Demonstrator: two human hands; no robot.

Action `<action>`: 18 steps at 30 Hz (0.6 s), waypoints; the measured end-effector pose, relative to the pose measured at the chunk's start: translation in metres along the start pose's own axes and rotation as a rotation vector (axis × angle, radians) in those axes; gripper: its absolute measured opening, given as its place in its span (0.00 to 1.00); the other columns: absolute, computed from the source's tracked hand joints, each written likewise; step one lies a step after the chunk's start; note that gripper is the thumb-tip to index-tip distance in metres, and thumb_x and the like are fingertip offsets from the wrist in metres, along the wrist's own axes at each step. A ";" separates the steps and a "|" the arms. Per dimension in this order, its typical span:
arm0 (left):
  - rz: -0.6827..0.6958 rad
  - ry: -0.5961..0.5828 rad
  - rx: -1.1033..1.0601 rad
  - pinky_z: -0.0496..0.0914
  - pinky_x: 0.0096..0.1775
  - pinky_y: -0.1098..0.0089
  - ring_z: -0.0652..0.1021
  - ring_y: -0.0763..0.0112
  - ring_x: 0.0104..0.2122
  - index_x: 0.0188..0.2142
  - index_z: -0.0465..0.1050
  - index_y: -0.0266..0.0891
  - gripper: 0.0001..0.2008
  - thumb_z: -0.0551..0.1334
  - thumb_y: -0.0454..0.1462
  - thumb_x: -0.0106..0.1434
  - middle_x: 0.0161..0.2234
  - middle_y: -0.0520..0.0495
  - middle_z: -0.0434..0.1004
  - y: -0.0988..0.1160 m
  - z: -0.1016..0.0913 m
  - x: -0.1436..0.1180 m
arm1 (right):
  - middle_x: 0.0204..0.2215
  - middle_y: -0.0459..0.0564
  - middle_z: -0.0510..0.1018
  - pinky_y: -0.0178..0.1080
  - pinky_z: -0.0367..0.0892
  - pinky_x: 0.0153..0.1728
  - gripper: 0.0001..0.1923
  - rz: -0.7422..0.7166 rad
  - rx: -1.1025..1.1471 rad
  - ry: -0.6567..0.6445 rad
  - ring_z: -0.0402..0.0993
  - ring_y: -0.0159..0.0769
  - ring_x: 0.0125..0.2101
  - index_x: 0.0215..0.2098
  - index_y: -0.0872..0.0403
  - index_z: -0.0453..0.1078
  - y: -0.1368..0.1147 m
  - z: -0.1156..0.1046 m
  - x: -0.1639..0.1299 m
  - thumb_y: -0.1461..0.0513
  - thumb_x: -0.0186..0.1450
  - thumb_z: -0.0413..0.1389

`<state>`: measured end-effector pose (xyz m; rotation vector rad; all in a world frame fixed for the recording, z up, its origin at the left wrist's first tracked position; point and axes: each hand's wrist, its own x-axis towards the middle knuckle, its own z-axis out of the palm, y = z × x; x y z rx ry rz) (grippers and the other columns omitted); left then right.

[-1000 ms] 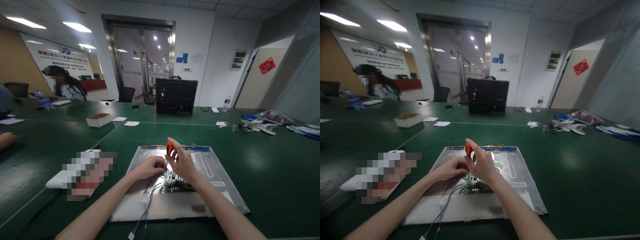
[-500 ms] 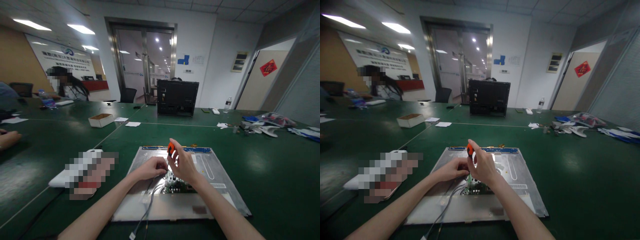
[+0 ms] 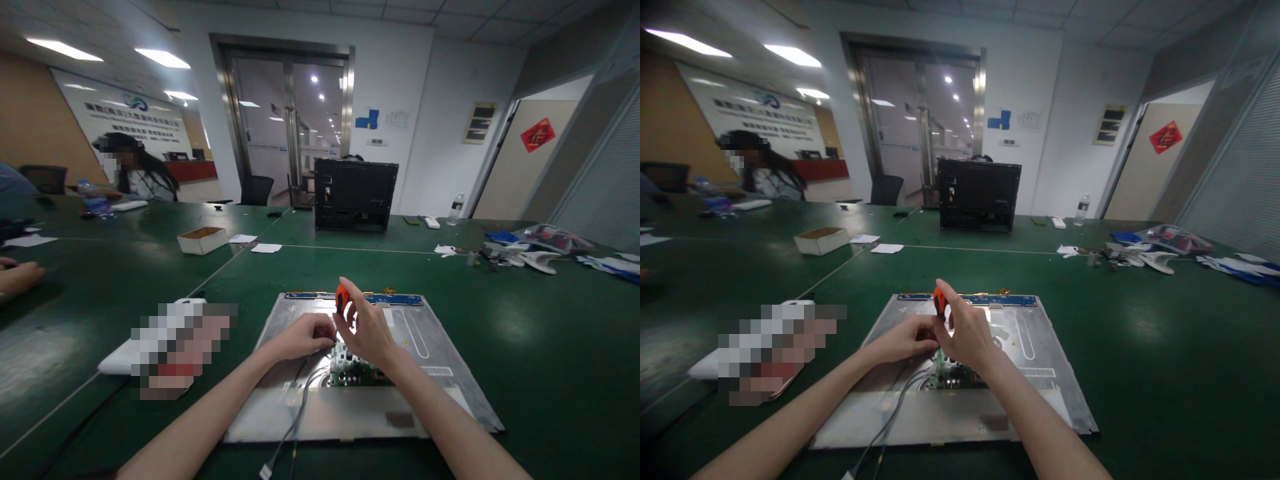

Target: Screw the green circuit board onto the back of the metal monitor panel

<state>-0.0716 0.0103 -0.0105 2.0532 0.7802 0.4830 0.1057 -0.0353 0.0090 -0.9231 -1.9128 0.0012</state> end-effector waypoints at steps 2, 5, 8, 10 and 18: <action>0.002 -0.006 0.007 0.65 0.30 0.74 0.69 0.73 0.25 0.33 0.70 0.36 0.05 0.61 0.33 0.54 0.25 0.54 0.69 0.001 -0.001 0.000 | 0.25 0.44 0.74 0.34 0.63 0.21 0.34 0.012 0.017 -0.017 0.68 0.31 0.20 0.65 0.53 0.44 -0.001 -0.001 0.000 0.65 0.63 0.49; 0.008 -0.013 0.015 0.65 0.30 0.74 0.70 0.73 0.26 0.33 0.70 0.36 0.06 0.61 0.32 0.54 0.26 0.54 0.70 0.001 -0.001 0.000 | 0.27 0.45 0.74 0.34 0.62 0.20 0.34 0.013 0.024 -0.013 0.69 0.31 0.19 0.65 0.52 0.45 -0.002 -0.001 0.001 0.65 0.62 0.49; 0.009 -0.006 0.024 0.65 0.30 0.74 0.70 0.72 0.27 0.33 0.70 0.35 0.06 0.60 0.31 0.53 0.26 0.53 0.70 -0.001 -0.001 0.001 | 0.25 0.44 0.74 0.33 0.61 0.20 0.33 0.008 0.008 0.003 0.68 0.30 0.18 0.64 0.53 0.46 -0.003 0.000 0.001 0.65 0.62 0.49; 0.010 -0.002 0.028 0.64 0.30 0.74 0.70 0.72 0.27 0.32 0.70 0.35 0.06 0.60 0.30 0.52 0.26 0.53 0.70 -0.003 -0.001 0.001 | 0.23 0.43 0.73 0.33 0.61 0.20 0.32 0.004 -0.012 0.020 0.68 0.31 0.18 0.64 0.53 0.46 -0.003 0.000 0.001 0.65 0.63 0.49; 0.004 0.015 0.032 0.64 0.30 0.74 0.69 0.73 0.26 0.32 0.70 0.35 0.07 0.58 0.29 0.52 0.26 0.53 0.69 -0.006 0.000 0.001 | 0.24 0.43 0.74 0.33 0.62 0.21 0.31 -0.014 -0.075 0.039 0.67 0.30 0.18 0.63 0.53 0.48 -0.001 0.001 0.001 0.62 0.63 0.52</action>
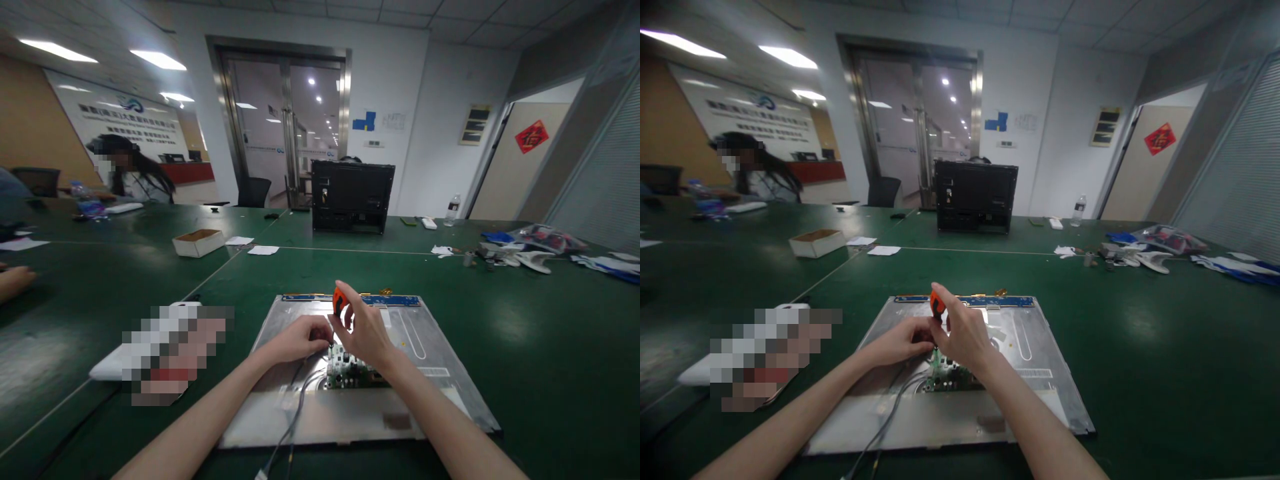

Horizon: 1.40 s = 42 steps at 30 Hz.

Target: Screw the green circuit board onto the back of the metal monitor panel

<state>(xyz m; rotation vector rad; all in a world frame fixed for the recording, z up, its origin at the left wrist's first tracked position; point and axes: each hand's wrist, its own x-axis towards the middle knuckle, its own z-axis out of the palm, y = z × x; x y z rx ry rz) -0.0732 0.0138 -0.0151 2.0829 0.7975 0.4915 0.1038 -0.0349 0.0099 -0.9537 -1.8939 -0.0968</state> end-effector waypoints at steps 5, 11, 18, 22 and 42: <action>-0.004 -0.001 0.007 0.64 0.29 0.74 0.68 0.73 0.25 0.32 0.70 0.35 0.06 0.59 0.30 0.53 0.25 0.54 0.68 0.000 0.000 0.000 | 0.26 0.43 0.75 0.33 0.62 0.21 0.30 -0.020 0.022 -0.003 0.67 0.29 0.18 0.62 0.51 0.48 0.000 -0.002 0.001 0.62 0.63 0.51; 0.002 -0.016 0.014 0.64 0.30 0.74 0.69 0.73 0.26 0.32 0.70 0.35 0.05 0.60 0.32 0.54 0.26 0.53 0.69 0.003 0.000 -0.001 | 0.29 0.46 0.76 0.33 0.63 0.22 0.30 -0.028 0.065 -0.036 0.70 0.30 0.20 0.63 0.52 0.47 -0.002 -0.004 0.001 0.65 0.63 0.48; -0.003 -0.007 0.011 0.65 0.30 0.74 0.70 0.72 0.26 0.31 0.70 0.36 0.04 0.59 0.32 0.53 0.25 0.53 0.70 0.008 -0.001 -0.001 | 0.25 0.42 0.75 0.32 0.59 0.22 0.23 -0.019 -0.026 -0.050 0.69 0.29 0.19 0.55 0.52 0.55 -0.003 -0.013 0.012 0.63 0.62 0.52; -0.023 0.009 0.026 0.64 0.28 0.74 0.69 0.73 0.25 0.29 0.70 0.37 0.02 0.60 0.32 0.53 0.24 0.53 0.70 0.012 -0.001 -0.002 | 0.26 0.42 0.76 0.32 0.55 0.23 0.20 0.034 -0.192 -0.239 0.71 0.32 0.22 0.47 0.51 0.60 -0.009 -0.032 0.038 0.59 0.59 0.60; -0.041 0.017 0.006 0.64 0.29 0.74 0.70 0.72 0.25 0.28 0.70 0.36 0.03 0.60 0.31 0.51 0.24 0.54 0.70 0.011 0.000 -0.002 | 0.29 0.46 0.78 0.35 0.51 0.23 0.07 0.015 -0.275 -0.604 0.71 0.35 0.28 0.32 0.52 0.69 -0.036 -0.056 0.076 0.67 0.55 0.56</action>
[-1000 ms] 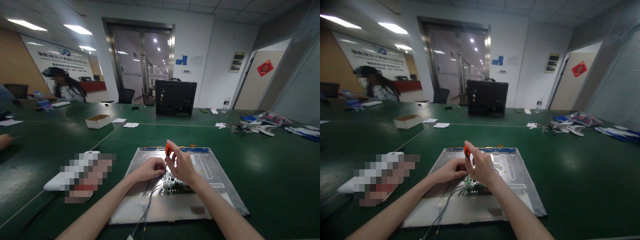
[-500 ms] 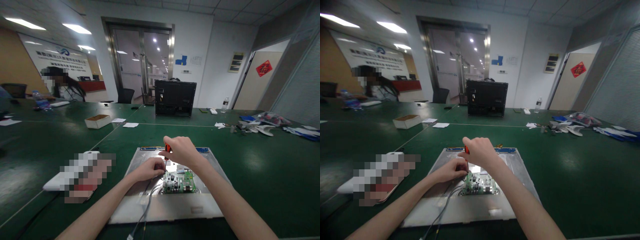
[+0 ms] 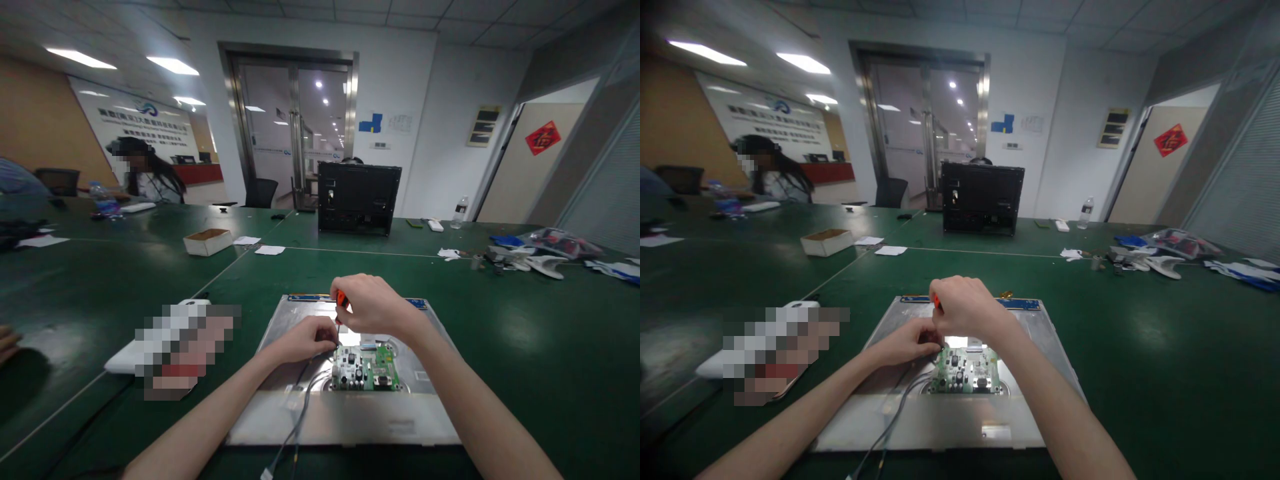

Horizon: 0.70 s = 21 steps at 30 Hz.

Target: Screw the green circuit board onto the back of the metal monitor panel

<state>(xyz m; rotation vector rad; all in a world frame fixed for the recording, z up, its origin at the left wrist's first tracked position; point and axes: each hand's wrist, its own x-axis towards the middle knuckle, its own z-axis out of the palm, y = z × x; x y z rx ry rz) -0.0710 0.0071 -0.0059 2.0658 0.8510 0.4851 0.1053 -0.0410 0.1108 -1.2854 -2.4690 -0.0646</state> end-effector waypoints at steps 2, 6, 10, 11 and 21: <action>0.002 0.004 0.003 0.63 0.29 0.74 0.69 0.73 0.25 0.28 0.70 0.36 0.03 0.60 0.31 0.51 0.24 0.54 0.70 0.002 -0.001 0.000 | 0.29 0.47 0.78 0.35 0.50 0.23 0.06 0.020 -0.051 -0.001 0.71 0.35 0.28 0.34 0.51 0.70 0.003 -0.001 0.001 0.64 0.57 0.57; -0.004 -0.001 0.006 0.63 0.29 0.74 0.69 0.73 0.25 0.28 0.71 0.36 0.03 0.60 0.31 0.50 0.24 0.54 0.69 0.006 -0.001 -0.001 | 0.26 0.50 0.78 0.35 0.51 0.23 0.11 0.090 -0.208 -0.005 0.73 0.38 0.27 0.35 0.51 0.71 0.002 0.000 0.006 0.53 0.63 0.55; -0.011 0.004 0.011 0.63 0.29 0.74 0.69 0.73 0.24 0.28 0.72 0.36 0.04 0.60 0.31 0.51 0.23 0.54 0.69 0.009 -0.001 -0.002 | 0.25 0.53 0.77 0.36 0.53 0.24 0.23 0.129 -0.292 -0.020 0.74 0.40 0.28 0.33 0.53 0.72 -0.002 0.000 0.008 0.46 0.67 0.45; -0.011 0.006 0.013 0.63 0.29 0.74 0.69 0.73 0.24 0.28 0.72 0.36 0.04 0.60 0.31 0.51 0.23 0.54 0.69 0.009 -0.001 -0.002 | 0.25 0.53 0.77 0.36 0.53 0.24 0.24 0.127 -0.291 -0.024 0.74 0.40 0.28 0.32 0.53 0.71 -0.003 0.000 0.008 0.46 0.68 0.43; 0.001 0.010 0.011 0.63 0.29 0.74 0.69 0.73 0.25 0.28 0.72 0.36 0.05 0.59 0.30 0.51 0.25 0.54 0.71 0.004 0.000 -0.001 | 0.35 0.47 0.77 0.35 0.50 0.25 0.10 -0.018 0.007 -0.087 0.71 0.33 0.32 0.39 0.53 0.65 0.003 -0.007 -0.001 0.66 0.59 0.53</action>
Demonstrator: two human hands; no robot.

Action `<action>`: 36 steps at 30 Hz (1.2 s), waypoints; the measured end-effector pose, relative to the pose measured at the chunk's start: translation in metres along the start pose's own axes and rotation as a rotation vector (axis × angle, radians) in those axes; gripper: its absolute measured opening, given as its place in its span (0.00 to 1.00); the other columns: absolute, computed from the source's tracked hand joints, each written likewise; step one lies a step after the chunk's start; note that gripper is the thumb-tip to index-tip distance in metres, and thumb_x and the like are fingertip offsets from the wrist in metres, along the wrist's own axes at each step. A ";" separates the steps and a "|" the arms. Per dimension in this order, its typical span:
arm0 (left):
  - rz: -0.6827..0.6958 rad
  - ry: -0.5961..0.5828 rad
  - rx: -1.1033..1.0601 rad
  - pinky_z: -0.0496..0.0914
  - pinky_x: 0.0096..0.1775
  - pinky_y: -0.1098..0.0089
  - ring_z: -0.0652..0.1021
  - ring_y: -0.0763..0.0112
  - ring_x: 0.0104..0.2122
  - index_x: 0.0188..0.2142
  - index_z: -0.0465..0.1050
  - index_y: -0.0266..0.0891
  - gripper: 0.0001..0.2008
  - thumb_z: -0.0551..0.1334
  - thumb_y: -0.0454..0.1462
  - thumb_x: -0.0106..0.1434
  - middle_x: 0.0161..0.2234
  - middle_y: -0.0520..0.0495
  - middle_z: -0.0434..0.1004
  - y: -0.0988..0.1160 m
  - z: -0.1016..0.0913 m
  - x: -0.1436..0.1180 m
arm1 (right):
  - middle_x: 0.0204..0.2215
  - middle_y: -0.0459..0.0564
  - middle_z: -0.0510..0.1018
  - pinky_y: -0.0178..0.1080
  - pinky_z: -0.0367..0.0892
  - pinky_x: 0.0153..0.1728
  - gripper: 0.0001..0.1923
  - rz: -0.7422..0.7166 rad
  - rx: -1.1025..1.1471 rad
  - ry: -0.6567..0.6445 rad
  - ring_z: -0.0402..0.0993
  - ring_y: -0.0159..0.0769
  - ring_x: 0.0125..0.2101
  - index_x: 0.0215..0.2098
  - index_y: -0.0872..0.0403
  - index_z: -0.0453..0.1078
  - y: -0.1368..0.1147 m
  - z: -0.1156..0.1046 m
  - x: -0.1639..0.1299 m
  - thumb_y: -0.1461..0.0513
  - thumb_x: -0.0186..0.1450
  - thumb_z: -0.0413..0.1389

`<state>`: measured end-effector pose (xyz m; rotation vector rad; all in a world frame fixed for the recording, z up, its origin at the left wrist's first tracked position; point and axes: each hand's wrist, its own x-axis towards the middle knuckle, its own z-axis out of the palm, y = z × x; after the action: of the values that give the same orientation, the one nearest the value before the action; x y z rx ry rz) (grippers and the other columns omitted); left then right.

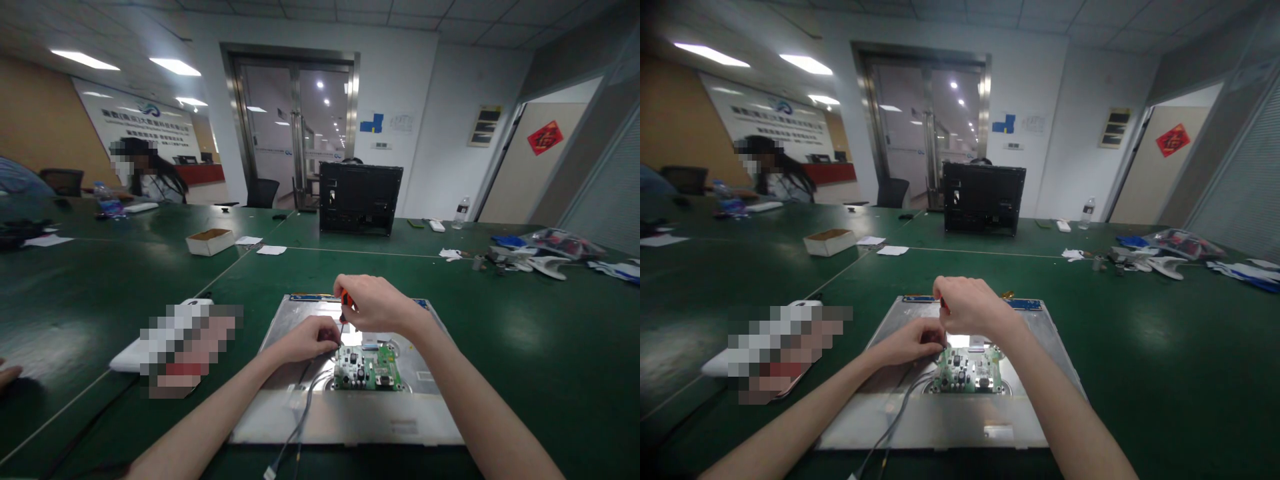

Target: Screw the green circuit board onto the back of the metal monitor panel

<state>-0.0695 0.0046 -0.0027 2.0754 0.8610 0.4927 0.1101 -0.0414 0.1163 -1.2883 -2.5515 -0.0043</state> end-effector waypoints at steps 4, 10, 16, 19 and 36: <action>0.005 -0.001 0.002 0.63 0.30 0.74 0.69 0.73 0.25 0.28 0.72 0.36 0.05 0.59 0.29 0.50 0.25 0.53 0.71 0.002 -0.001 -0.001 | 0.32 0.47 0.78 0.35 0.46 0.23 0.09 0.047 -0.091 0.028 0.71 0.35 0.30 0.41 0.51 0.64 -0.001 0.001 0.004 0.60 0.62 0.55; 0.004 -0.006 0.007 0.63 0.30 0.74 0.69 0.73 0.25 0.28 0.71 0.36 0.03 0.60 0.30 0.52 0.23 0.54 0.69 0.003 -0.001 0.000 | 0.28 0.49 0.78 0.36 0.45 0.23 0.15 0.085 -0.207 0.015 0.72 0.37 0.29 0.33 0.52 0.67 0.001 0.002 0.006 0.50 0.64 0.52; 0.009 -0.008 0.008 0.63 0.30 0.74 0.69 0.74 0.25 0.28 0.71 0.36 0.03 0.60 0.30 0.51 0.24 0.54 0.69 0.000 -0.001 0.000 | 0.33 0.47 0.77 0.34 0.49 0.24 0.07 0.016 -0.008 -0.041 0.69 0.32 0.30 0.36 0.53 0.66 0.006 -0.002 -0.001 0.64 0.58 0.55; 0.012 -0.008 0.012 0.63 0.30 0.74 0.69 0.73 0.25 0.28 0.72 0.36 0.04 0.60 0.30 0.51 0.23 0.55 0.69 0.002 -0.002 0.000 | 0.32 0.47 0.78 0.35 0.47 0.23 0.07 0.024 -0.053 -0.024 0.69 0.32 0.29 0.38 0.52 0.67 0.004 -0.002 0.000 0.64 0.59 0.54; 0.011 -0.009 0.032 0.64 0.30 0.74 0.69 0.73 0.25 0.29 0.73 0.36 0.04 0.60 0.31 0.52 0.25 0.54 0.72 0.003 -0.002 0.000 | 0.33 0.47 0.77 0.34 0.47 0.23 0.10 -0.026 -0.004 0.014 0.68 0.32 0.29 0.37 0.53 0.65 0.003 0.000 -0.001 0.66 0.56 0.52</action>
<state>-0.0696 0.0040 0.0013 2.1113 0.8582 0.4777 0.1127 -0.0408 0.1154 -1.2519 -2.5576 -0.0235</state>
